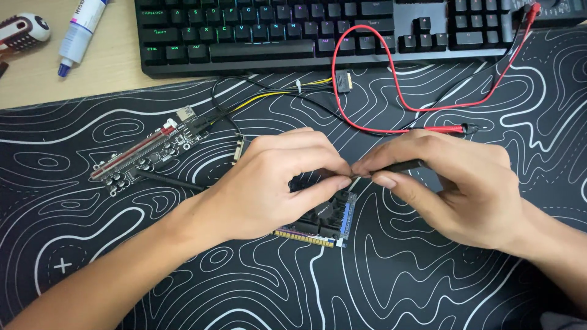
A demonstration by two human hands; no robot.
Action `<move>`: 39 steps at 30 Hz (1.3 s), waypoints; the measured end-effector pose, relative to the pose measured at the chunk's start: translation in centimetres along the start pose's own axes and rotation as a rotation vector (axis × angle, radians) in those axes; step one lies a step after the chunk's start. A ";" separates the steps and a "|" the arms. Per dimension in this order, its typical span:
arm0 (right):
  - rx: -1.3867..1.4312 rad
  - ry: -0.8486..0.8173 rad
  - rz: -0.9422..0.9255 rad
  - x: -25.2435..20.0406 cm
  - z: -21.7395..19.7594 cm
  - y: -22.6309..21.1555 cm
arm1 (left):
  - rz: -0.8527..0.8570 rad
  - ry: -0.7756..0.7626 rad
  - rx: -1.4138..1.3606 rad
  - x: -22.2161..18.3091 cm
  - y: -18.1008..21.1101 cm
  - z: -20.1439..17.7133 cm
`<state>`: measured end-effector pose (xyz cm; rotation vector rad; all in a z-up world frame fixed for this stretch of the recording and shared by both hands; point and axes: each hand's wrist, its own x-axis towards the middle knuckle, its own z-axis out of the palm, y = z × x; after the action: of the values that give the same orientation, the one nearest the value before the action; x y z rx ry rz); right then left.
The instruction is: Cleaning a small cooling fan with a cloth and then reattaching it to a graphics card using a small probe tool
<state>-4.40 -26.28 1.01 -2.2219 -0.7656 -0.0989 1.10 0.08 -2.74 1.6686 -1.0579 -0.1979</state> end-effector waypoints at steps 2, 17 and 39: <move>0.002 0.001 0.005 0.0 0.0 0.0 | 0.001 0.002 0.001 0.0 0.0 0.0; -0.006 -0.021 0.052 0.1 0.3 0.7 | -0.001 -0.026 0.056 0.1 -1.0 0.2; -0.012 -0.130 0.040 0.6 0.2 -0.9 | 0.273 -0.277 0.784 -5.9 2.8 -0.1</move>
<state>-4.43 -25.37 1.60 -2.2705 -0.7919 0.0613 -3.76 4.38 -2.48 2.1904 -1.7029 0.2031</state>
